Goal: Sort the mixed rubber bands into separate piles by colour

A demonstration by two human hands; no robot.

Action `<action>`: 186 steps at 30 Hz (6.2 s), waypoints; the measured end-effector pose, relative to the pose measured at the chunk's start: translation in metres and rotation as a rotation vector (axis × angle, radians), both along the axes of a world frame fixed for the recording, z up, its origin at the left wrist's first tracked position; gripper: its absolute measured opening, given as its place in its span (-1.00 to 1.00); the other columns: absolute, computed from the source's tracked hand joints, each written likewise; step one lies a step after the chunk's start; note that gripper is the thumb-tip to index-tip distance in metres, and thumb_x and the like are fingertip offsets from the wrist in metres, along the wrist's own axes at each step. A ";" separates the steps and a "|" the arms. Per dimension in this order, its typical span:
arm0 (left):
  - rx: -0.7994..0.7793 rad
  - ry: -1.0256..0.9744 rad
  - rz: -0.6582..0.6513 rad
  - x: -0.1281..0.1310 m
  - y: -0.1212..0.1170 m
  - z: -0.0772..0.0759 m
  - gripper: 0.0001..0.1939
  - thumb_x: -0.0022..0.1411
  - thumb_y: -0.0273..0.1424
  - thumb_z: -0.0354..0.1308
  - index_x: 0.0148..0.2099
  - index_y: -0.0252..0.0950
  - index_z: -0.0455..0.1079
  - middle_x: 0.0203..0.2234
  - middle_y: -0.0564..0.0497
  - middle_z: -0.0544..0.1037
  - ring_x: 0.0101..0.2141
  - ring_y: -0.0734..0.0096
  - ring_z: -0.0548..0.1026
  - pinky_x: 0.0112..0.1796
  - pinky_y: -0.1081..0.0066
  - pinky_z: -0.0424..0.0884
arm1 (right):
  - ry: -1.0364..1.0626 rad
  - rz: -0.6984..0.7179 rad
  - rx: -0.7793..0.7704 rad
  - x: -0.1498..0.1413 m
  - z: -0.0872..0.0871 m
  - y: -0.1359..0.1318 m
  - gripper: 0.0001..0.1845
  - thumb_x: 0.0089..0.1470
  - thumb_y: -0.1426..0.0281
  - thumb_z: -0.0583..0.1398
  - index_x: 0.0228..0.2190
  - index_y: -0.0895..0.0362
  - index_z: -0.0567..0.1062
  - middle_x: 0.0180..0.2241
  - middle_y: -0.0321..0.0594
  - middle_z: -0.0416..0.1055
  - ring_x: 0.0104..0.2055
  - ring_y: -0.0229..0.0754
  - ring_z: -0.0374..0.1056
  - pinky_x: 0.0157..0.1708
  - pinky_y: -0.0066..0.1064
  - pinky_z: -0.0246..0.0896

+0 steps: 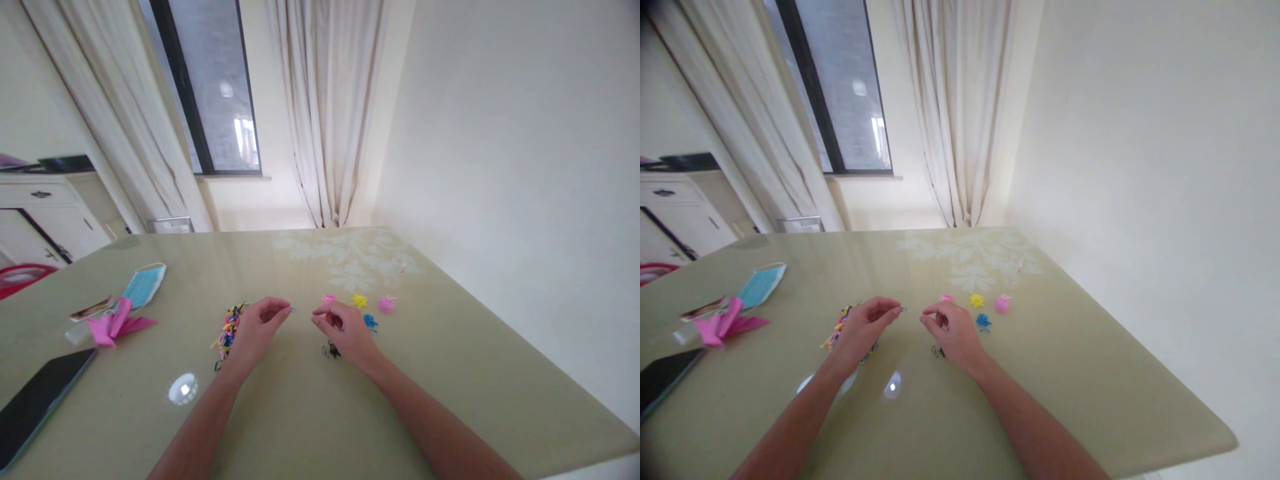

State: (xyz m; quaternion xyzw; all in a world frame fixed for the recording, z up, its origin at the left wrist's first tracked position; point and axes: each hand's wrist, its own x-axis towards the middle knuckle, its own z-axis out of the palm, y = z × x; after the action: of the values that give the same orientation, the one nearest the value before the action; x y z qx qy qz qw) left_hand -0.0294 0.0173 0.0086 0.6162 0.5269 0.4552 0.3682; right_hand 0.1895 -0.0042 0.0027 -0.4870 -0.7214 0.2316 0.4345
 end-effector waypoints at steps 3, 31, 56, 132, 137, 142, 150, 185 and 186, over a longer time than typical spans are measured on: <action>-0.062 -0.096 -0.112 0.012 -0.008 0.001 -0.66 0.06 -0.13 0.37 -0.24 -0.28 0.58 -0.36 -0.05 0.70 -0.30 0.25 0.64 -0.20 0.31 0.55 | 0.059 0.044 -0.060 -0.002 0.001 0.000 -0.80 0.21 0.28 0.29 -0.26 0.15 0.65 -0.56 -0.34 0.36 -0.51 -0.27 0.20 -0.46 -0.43 0.04; 0.095 1.010 0.109 -0.014 0.001 -0.016 -0.75 0.40 -0.36 0.05 -0.09 -0.22 0.57 -0.09 -0.13 0.63 -0.01 0.04 0.52 0.02 0.15 0.35 | 0.333 0.114 -0.249 0.071 0.059 -0.003 -0.70 0.10 0.14 0.35 -0.43 0.13 0.61 -0.50 -0.30 0.43 -0.44 -0.26 0.25 -0.43 -0.42 0.12; 0.142 0.311 -0.050 0.008 -0.003 -0.010 -0.73 0.37 -0.17 0.05 -0.22 -0.22 0.44 -0.33 -0.03 0.64 -0.27 0.20 0.57 -0.21 0.31 0.41 | -0.127 -0.036 -0.182 0.076 0.027 0.017 -0.67 0.11 0.18 0.31 -0.54 0.15 0.63 -0.65 -0.35 0.30 -0.56 -0.29 0.14 -0.54 -0.42 -0.09; 0.025 0.349 0.130 -0.021 0.007 -0.002 -0.75 0.21 -0.14 0.17 -0.32 -0.16 0.57 -0.42 0.01 0.69 -0.39 0.22 0.58 -0.32 0.34 0.36 | -0.449 -0.204 -0.075 0.025 0.011 0.007 -0.80 0.29 0.38 0.23 -0.30 0.10 0.67 -0.40 -0.22 0.48 -0.38 -0.18 0.37 -0.33 -0.38 0.10; 0.034 0.350 0.127 -0.020 0.007 -0.001 -0.76 0.18 -0.16 0.18 -0.35 -0.16 0.58 -0.44 0.01 0.69 -0.39 0.21 0.58 -0.32 0.34 0.36 | -0.489 -0.140 -0.070 0.014 0.007 0.002 -0.85 0.24 0.45 0.26 -0.35 0.11 0.65 -0.35 -0.21 0.51 -0.34 -0.18 0.38 -0.32 -0.39 0.08; 0.004 0.362 0.097 -0.019 0.007 0.001 -0.76 0.16 -0.17 0.19 -0.36 -0.14 0.63 -0.40 -0.03 0.72 -0.36 0.17 0.61 -0.27 0.31 0.38 | -0.465 -0.140 -0.066 0.011 0.009 -0.001 -0.84 0.25 0.43 0.26 -0.36 0.11 0.64 -0.34 -0.21 0.53 -0.33 -0.18 0.40 -0.31 -0.39 0.09; 0.016 0.387 0.088 -0.018 0.006 -0.003 -0.75 0.22 -0.20 0.13 -0.32 -0.16 0.60 -0.34 -0.04 0.72 -0.29 0.14 0.61 -0.23 0.28 0.38 | -0.463 -0.138 -0.058 0.008 0.007 -0.003 -0.84 0.25 0.43 0.26 -0.37 0.10 0.63 -0.34 -0.21 0.53 -0.33 -0.16 0.40 -0.31 -0.38 0.12; -0.088 -0.035 -0.166 0.006 -0.002 -0.009 -0.69 0.18 -0.13 0.27 -0.22 -0.28 0.57 -0.47 -0.03 0.66 -0.38 0.24 0.63 -0.28 0.33 0.51 | 0.488 -0.038 -0.109 0.052 0.041 0.006 -0.78 0.07 0.18 0.39 -0.38 0.07 0.70 -0.39 -0.24 0.59 -0.30 -0.15 0.44 -0.23 -0.33 0.33; -0.072 -0.019 -0.164 0.006 -0.001 -0.009 -0.68 0.18 -0.12 0.27 -0.22 -0.28 0.58 -0.48 -0.02 0.65 -0.39 0.25 0.62 -0.30 0.34 0.50 | 0.474 -0.035 -0.104 0.052 0.041 0.006 -0.78 0.07 0.17 0.39 -0.38 0.07 0.70 -0.40 -0.24 0.58 -0.31 -0.16 0.44 -0.23 -0.33 0.33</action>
State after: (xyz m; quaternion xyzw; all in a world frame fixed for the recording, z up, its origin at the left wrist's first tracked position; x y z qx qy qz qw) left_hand -0.0239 0.0160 -0.0002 0.6393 0.4873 0.4101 0.4308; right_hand 0.2411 0.0021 0.0433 -0.4531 -0.5778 0.3685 0.5701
